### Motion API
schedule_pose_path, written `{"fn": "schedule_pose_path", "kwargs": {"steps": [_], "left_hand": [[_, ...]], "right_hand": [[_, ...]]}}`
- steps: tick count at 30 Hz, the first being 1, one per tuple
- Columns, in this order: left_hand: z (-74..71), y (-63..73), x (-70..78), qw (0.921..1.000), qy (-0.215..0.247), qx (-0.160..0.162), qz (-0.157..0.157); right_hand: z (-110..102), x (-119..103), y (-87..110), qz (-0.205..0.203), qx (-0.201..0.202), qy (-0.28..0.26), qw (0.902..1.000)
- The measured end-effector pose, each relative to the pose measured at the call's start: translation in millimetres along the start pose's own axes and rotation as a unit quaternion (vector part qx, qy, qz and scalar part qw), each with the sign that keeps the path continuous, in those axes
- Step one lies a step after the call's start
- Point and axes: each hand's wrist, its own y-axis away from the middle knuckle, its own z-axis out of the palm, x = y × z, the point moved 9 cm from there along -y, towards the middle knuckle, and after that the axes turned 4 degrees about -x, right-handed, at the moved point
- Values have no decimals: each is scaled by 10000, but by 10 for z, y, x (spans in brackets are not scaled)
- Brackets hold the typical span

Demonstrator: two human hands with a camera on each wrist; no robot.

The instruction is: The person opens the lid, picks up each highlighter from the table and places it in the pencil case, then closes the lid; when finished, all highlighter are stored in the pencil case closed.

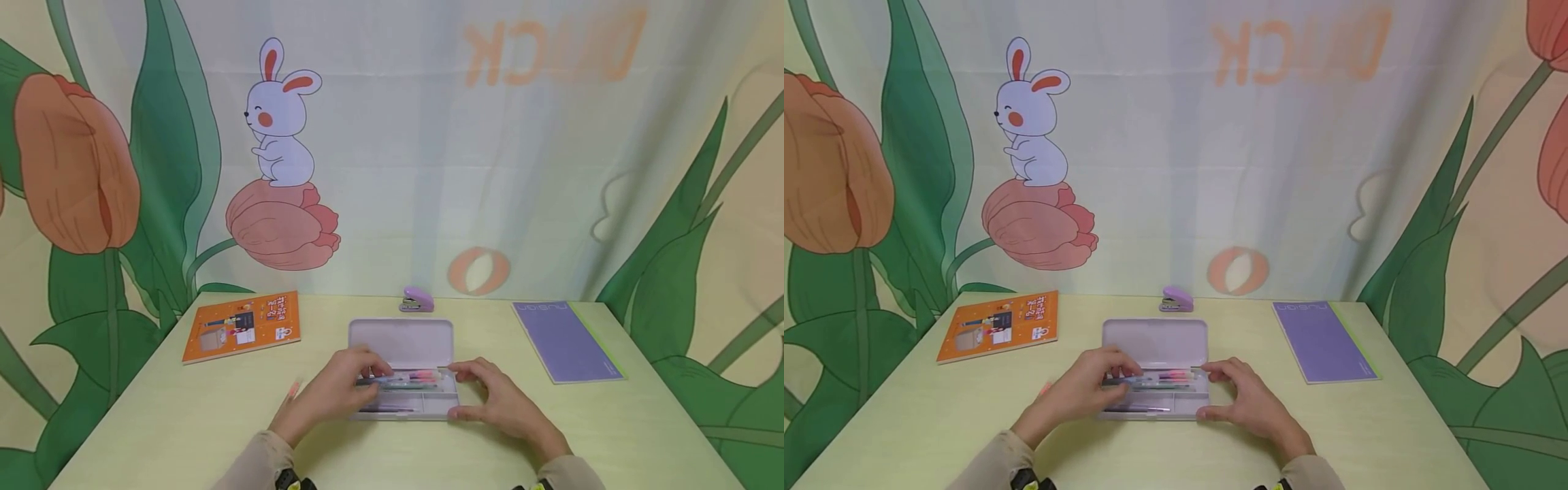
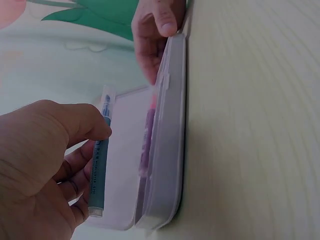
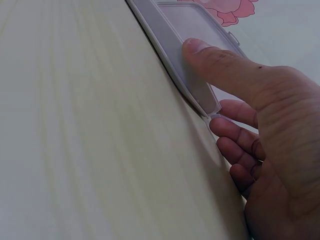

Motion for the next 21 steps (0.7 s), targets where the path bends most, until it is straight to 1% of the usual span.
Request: {"fn": "schedule_pose_path", "kwargs": {"steps": [5, 7, 9, 12, 16, 21], "left_hand": [[164, -58, 52, 9997, 29, -196, 116], [223, -57, 51, 9995, 37, -277, 135], [252, -43, 43, 9994, 74, -302, 129], [240, -22, 38, 9996, 119, -220, 121], [183, -7, 33, 9998, 157, -118, 54], [103, 27, -26, 9997, -3, -103, -226]], "right_hand": [[1, 9, -6, 35, -14, -19, 10000], [8, 17, -14, 30, -27, -19, 10000], [16, 22, -18, 17, -35, 4, 10000], [13, 11, -18, -20, -22, 18, 10000], [-8, -12, -4, -63, 28, 38, 10000], [-11, -11, 7, -43, 41, 70, 10000]]}}
